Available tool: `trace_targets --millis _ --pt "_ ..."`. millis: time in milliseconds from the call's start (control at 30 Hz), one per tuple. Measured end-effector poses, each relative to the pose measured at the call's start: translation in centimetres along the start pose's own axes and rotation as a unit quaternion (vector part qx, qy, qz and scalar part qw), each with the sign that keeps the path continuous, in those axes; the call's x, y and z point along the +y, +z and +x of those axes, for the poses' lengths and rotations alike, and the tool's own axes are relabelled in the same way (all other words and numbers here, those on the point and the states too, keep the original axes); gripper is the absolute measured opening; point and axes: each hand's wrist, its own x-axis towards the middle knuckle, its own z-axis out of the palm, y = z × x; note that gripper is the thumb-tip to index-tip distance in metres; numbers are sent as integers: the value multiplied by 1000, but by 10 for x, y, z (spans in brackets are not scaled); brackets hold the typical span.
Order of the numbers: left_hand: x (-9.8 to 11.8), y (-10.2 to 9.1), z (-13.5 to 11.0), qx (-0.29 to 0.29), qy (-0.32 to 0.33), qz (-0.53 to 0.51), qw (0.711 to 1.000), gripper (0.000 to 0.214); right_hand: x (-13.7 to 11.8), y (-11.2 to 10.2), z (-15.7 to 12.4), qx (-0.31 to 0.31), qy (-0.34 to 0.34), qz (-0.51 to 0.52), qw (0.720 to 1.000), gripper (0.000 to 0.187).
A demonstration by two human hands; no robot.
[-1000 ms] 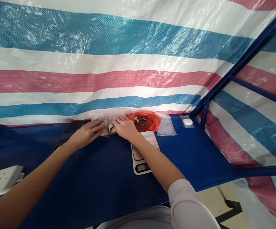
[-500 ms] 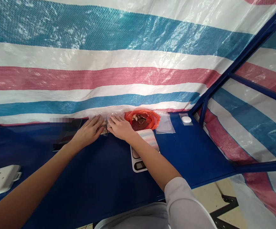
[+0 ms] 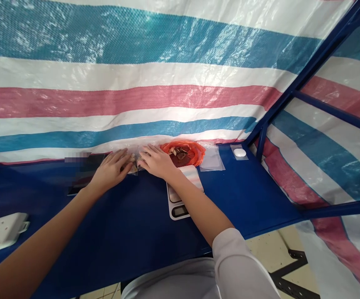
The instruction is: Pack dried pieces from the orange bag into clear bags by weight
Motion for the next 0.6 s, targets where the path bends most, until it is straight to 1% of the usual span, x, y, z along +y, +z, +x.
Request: trace_targets --millis 67,167,267,367,433,533,600 --pt "12 -3 0 16 -12 5 1000 44 2 -10 -7 14 7 9 1000 37" --pt "37 -7 -1 29 -36 2 999 42 9 -25 -25 39 22 20 999 35" --pt "66 -6 -5 30 -49 -8 998 42 21 -39 -52 58 42 25 997 35" --pt "91 -2 -10 19 -51 -25 998 43 38 -52 -86 72 72 37 994 34" --pt "104 0 -14 18 -58 -32 998 42 51 -61 -109 79 103 45 991 34" --pt "117 4 -21 23 -66 -35 997 41 71 -71 -144 88 164 49 981 33" --pt "123 7 -25 8 -64 -34 997 42 84 -73 -163 92 212 38 972 33"
